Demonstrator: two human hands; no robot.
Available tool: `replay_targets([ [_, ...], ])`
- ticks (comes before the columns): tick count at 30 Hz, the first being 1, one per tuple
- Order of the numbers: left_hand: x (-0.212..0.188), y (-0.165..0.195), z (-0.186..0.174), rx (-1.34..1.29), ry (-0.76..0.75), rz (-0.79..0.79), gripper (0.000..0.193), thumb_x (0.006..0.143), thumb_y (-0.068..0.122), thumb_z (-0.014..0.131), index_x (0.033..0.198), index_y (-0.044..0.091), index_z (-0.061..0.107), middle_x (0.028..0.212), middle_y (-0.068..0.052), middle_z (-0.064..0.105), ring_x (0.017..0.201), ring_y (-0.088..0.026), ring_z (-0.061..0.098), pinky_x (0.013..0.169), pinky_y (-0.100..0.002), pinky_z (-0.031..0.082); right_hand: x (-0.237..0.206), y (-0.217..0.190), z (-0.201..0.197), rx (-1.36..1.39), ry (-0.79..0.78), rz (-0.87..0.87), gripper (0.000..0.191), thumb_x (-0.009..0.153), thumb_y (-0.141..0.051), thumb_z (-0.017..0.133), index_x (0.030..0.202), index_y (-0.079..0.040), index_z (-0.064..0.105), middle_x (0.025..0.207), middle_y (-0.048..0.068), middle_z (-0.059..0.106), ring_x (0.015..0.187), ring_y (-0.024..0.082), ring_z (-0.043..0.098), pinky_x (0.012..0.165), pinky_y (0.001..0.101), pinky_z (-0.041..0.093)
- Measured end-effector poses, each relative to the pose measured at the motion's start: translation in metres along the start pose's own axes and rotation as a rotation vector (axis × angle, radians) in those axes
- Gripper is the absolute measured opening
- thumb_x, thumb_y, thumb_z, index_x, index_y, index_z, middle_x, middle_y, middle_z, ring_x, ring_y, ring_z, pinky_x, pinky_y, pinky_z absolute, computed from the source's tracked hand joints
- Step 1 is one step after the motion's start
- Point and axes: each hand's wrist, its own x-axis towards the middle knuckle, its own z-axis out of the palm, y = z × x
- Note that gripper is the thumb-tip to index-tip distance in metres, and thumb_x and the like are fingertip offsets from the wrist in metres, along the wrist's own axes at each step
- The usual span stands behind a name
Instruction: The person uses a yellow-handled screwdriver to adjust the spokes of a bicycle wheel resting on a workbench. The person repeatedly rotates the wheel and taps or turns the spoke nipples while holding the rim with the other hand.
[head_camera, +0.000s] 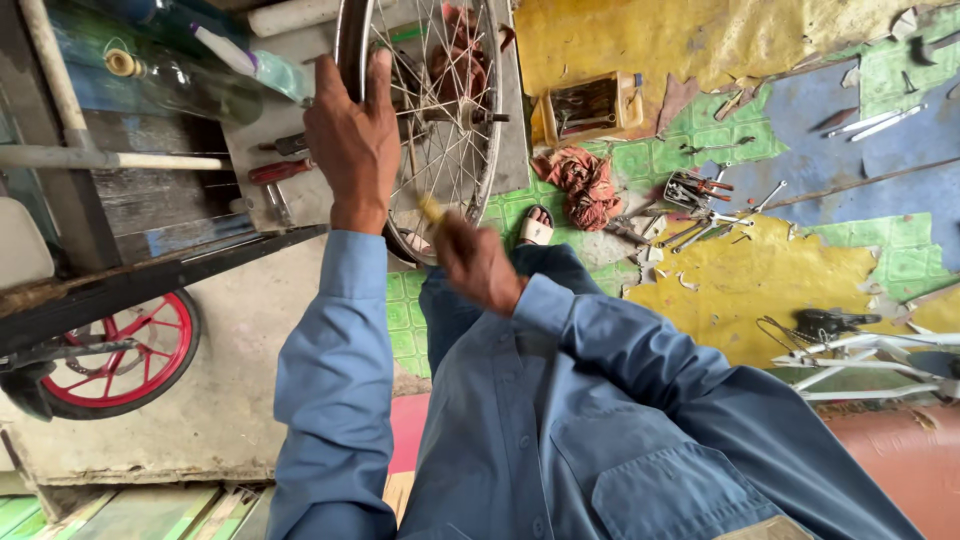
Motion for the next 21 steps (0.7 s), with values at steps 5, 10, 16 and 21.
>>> replay_targets([
  [5, -0.004, 0.001, -0.001, -0.053, 0.023, 0.072, 0.049, 0.108, 0.053, 0.060, 0.108, 0.004, 0.060, 0.078, -0.016, 0.074, 0.067, -0.033, 0.076, 0.057, -0.046, 0.057, 0.022, -0.002, -0.025, -0.398, 0.078, -0.137, 0.016, 0.106, -0.012, 0.055, 0.099, 0.001, 0.060, 0.069, 0.010, 0.063, 0.058, 0.013, 0.056, 0.050, 0.0322, 0.046],
  [10, 0.000, -0.009, 0.007, -0.038, -0.052, 0.018, 0.050, 0.106, 0.052, 0.061, 0.111, 0.002, 0.058, 0.075, -0.019, 0.073, 0.069, -0.037, 0.076, 0.058, -0.046, 0.058, 0.055, 0.012, -0.077, -0.620, 0.235, -0.213, 0.020, 0.107, -0.012, 0.058, 0.090, -0.002, 0.058, 0.057, 0.009, 0.053, 0.043, 0.016, 0.045, 0.038, 0.0357, 0.033],
  [16, 0.006, -0.017, 0.015, 0.010, 0.036, 0.170, 0.045, 0.109, 0.047, 0.060, 0.115, 0.002, 0.058, 0.084, -0.019, 0.075, 0.071, -0.037, 0.076, 0.061, -0.046, 0.060, 0.046, 0.024, -0.091, -0.662, 0.109, -0.270, 0.018, 0.107, -0.012, 0.056, 0.092, -0.002, 0.057, 0.056, 0.008, 0.053, 0.039, 0.016, 0.046, 0.036, 0.0350, 0.036],
  [21, 0.014, -0.012, 0.009, -0.012, 0.066, 0.219, 0.041, 0.111, 0.044, 0.064, 0.113, 0.003, 0.058, 0.089, -0.021, 0.075, 0.078, -0.040, 0.076, 0.061, -0.047, 0.060, 0.045, 0.015, -0.090, -0.775, 0.174, -0.277, 0.016, 0.102, -0.013, 0.061, 0.089, -0.003, 0.061, 0.059, 0.012, 0.057, 0.043, 0.020, 0.051, 0.039, 0.0383, 0.040],
])
